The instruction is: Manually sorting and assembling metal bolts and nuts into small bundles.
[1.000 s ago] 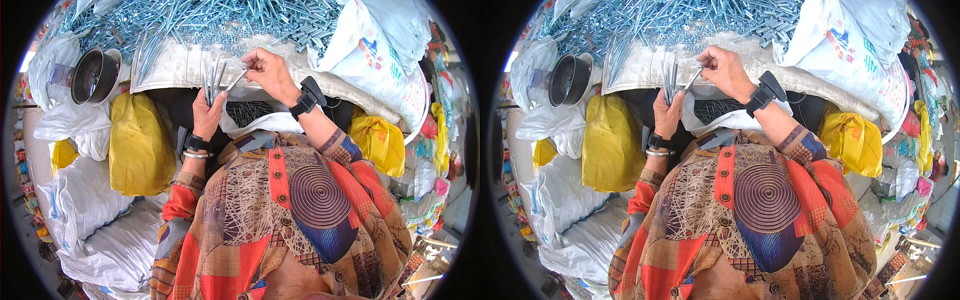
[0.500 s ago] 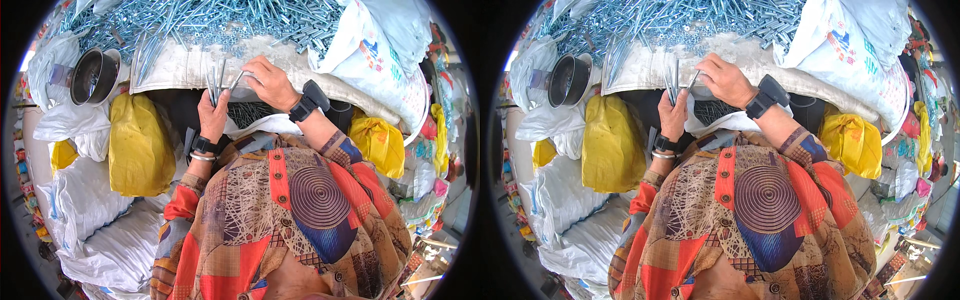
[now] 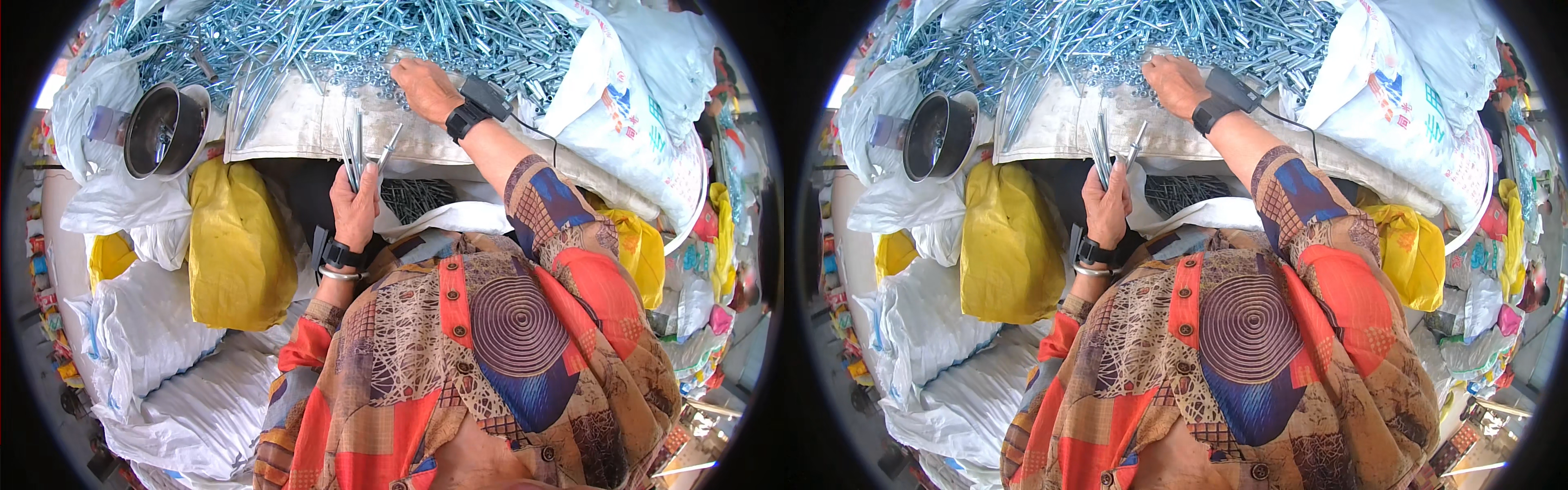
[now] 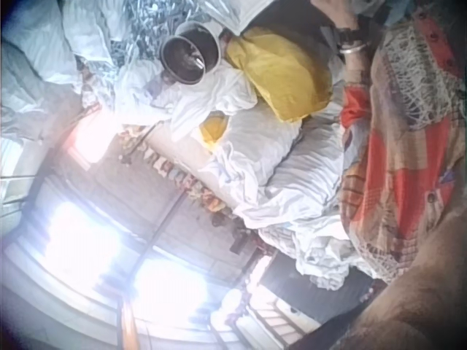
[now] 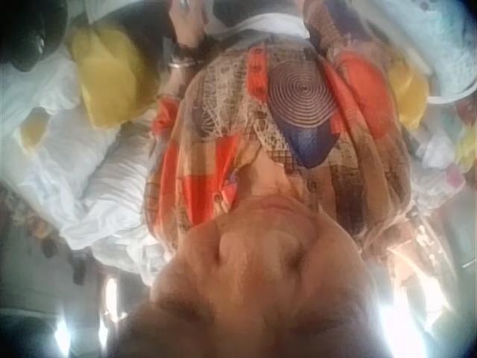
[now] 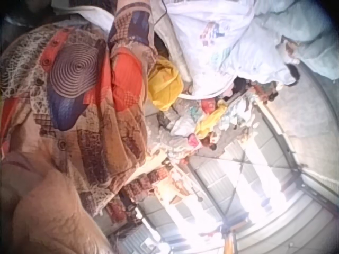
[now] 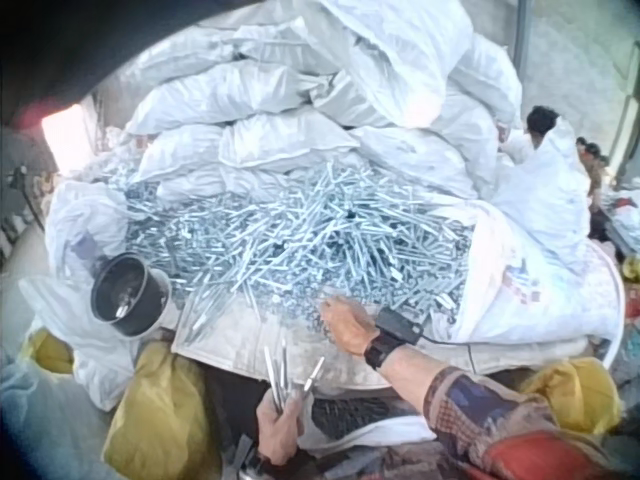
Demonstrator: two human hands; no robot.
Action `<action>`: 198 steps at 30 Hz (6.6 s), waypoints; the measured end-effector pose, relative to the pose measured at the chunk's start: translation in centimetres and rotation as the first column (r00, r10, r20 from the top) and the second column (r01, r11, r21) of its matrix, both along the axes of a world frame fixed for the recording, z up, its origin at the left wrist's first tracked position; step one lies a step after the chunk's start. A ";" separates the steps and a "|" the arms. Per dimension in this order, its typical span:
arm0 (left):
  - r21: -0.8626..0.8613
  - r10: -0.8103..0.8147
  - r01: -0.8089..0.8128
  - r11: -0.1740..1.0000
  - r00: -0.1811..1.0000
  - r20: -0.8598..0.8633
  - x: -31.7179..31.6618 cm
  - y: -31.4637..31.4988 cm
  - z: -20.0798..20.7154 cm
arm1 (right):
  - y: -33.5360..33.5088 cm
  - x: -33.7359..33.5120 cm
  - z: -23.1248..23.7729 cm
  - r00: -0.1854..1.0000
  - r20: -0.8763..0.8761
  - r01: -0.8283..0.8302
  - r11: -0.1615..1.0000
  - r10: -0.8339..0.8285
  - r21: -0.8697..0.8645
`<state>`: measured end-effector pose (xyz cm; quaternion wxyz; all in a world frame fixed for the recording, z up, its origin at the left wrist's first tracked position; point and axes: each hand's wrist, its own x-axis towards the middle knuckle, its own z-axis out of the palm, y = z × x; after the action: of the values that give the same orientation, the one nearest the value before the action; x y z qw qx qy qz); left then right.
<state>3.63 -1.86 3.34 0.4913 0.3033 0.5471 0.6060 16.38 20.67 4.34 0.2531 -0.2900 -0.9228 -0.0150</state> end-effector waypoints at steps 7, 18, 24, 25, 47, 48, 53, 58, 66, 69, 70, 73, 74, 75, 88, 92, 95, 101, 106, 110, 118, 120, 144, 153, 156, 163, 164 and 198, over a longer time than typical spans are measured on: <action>-0.017 -0.006 0.008 1.000 0.998 0.067 0.1 -0.4 0.5 | -2.8 2.5 2.3 0.937 -0.318 -0.026 0.875 -0.148 -0.484; 0.026 -0.065 0.063 0.998 0.994 0.086 2.2 0.0 1.4 | -11.2 4.8 4.8 0.810 -0.524 -0.205 0.711 -0.262 -0.672; 0.055 -0.069 0.067 0.996 0.997 0.035 2.6 -0.3 1.6 | -12.8 5.1 4.4 0.712 -0.660 -0.284 0.761 -0.240 -0.584; 0.057 -0.073 0.072 0.996 0.997 0.028 2.5 -0.2 1.6 | -12.7 5.1 4.4 0.706 -0.666 -0.285 0.763 -0.242 -0.580; 0.016 -0.088 0.090 0.996 0.991 -0.101 3.3 -0.5 0.5 | -16.2 4.7 0.5 0.469 -0.679 -0.532 0.434 -0.564 -0.727; 0.023 -0.093 0.096 0.995 0.990 -0.105 3.4 -0.5 0.6 | -16.8 4.6 0.2 0.496 -0.645 -0.565 0.348 -0.581 -0.748; -0.021 -0.115 0.115 0.993 0.993 -0.005 3.9 -0.4 0.1 | -17.5 5.4 -0.3 0.642 -0.602 -0.524 0.302 -0.474 -0.796; -0.019 -0.128 0.130 0.991 0.988 0.090 4.5 0.9 1.6 | -16.7 5.0 0.9 0.594 -0.640 -0.560 0.321 -0.487 -0.764; 0.033 0.133 -0.137 0.990 0.987 0.091 0.9 5.0 2.5 | -11.1 4.6 4.1 0.479 -0.766 -0.573 0.509 -0.429 -0.643; 0.092 0.037 -0.048 0.995 0.993 0.116 -0.6 6.3 4.3 | -9.0 4.7 5.3 0.637 -0.729 -0.409 0.692 -0.250 -0.595; 0.094 0.037 -0.048 0.994 0.993 0.114 -0.6 6.8 5.0 | -8.5 4.7 5.1 0.636 -0.731 -0.410 0.694 -0.248 -0.592; 0.199 -0.024 0.019 0.980 0.999 0.023 0.2 9.0 6.9 | -7.7 4.7 4.3 0.816 -0.562 -0.241 0.808 -0.132 -0.538; 0.198 -0.023 0.018 0.980 0.999 0.023 0.5 9.6 7.6 | -7.6 4.7 3.9 0.835 -0.543 -0.228 0.837 -0.095 -0.497; 0.219 -0.089 0.095 0.971 0.995 -0.036 0.7 9.9 8.5 | -7.7 4.5 3.7 0.852 -0.520 -0.219 0.863 -0.059 -0.455; 0.321 0.024 0.249 0.914 0.755 -0.655 0.6 11.4 6.9 | -7.6 4.0 3.8 0.902 -0.405 -0.084 0.859 -0.149 -0.504; 0.294 0.072 0.240 0.925 0.650 -0.757 1.1 11.6 7.5 | -7.0 2.7 2.9 0.911 -0.332 0.086 0.898 -0.246 -0.431; 0.321 0.102 0.258 0.911 0.615 -0.782 1.2 12.2 7.3 | -7.1 2.2 1.6 0.842 -0.501 -0.036 0.906 -0.199 -0.421; 0.316 0.126 0.270 0.910 0.545 -0.829 1.0 12.2 7.1 | -8.4 4.1 2.0 0.643 -0.684 -0.193 0.791 -0.345 -0.581; 0.311 0.117 0.272 0.911 0.551 -0.826 1.4 12.3 7.3 | -8.1 3.4 1.1 0.598 -0.713 -0.292 0.729 -0.367 -0.620; 0.337 0.154 0.284 0.898 0.514 -0.844 1.8 11.9 7.4 | -7.4 4.7 0.4 0.496 -0.664 -0.334 0.583 -0.560 -0.741; 0.329 0.155 0.278 0.903 0.503 -0.851 1.6 11.9 7.3 | -8.0 3.8 0.6 0.555 -0.688 -0.335 0.631 -0.468 -0.700; 0.336 0.162 0.278 0.900 0.502 -0.849 1.6 11.9 7.3 | -8.2 3.7 0.9 0.572 -0.712 -0.335 0.676 -0.408 -0.656; 0.361 0.161 0.306 0.881 0.523 -0.837 2.0 11.5 7.5 | -7.7 4.9 0.0 0.732 -0.604 -0.297 0.650 -0.315 -0.699; 0.384 0.184 0.312 0.869 0.516 -0.836 1.8 11.7 7.3 | -7.8 5.4 1.1 0.757 -0.591 -0.187 0.774 -0.278 -0.605; 0.402 0.224 0.319 0.858 0.472 -0.852 1.7 11.9 7.2 | -7.3 5.9 1.1 0.702 -0.663 -0.192 0.829 -0.258 -0.526; 0.466 0.264 0.363 0.807 0.484 -0.834 1.8 12.0 6.8 | -7.1 5.5 0.1 0.831 -0.549 -0.187 0.884 -0.090 -0.428; 0.464 0.262 0.361 0.809 0.485 -0.834 1.9 11.9 6.8 | -7.0 5.5 -0.3 0.823 -0.562 -0.176 0.900 -0.087 -0.398; 0.119 -0.029 0.105 0.987 0.858 -0.512 1.0 4.7 0.5 | -2.6 14.0 2.2 0.866 0.280 0.385 0.909 -0.415 0.159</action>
<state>4.68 2.82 3.84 0.3274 0.5056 0.6016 0.5246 30.43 18.05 6.54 0.1118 -0.4565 -0.8686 -0.1571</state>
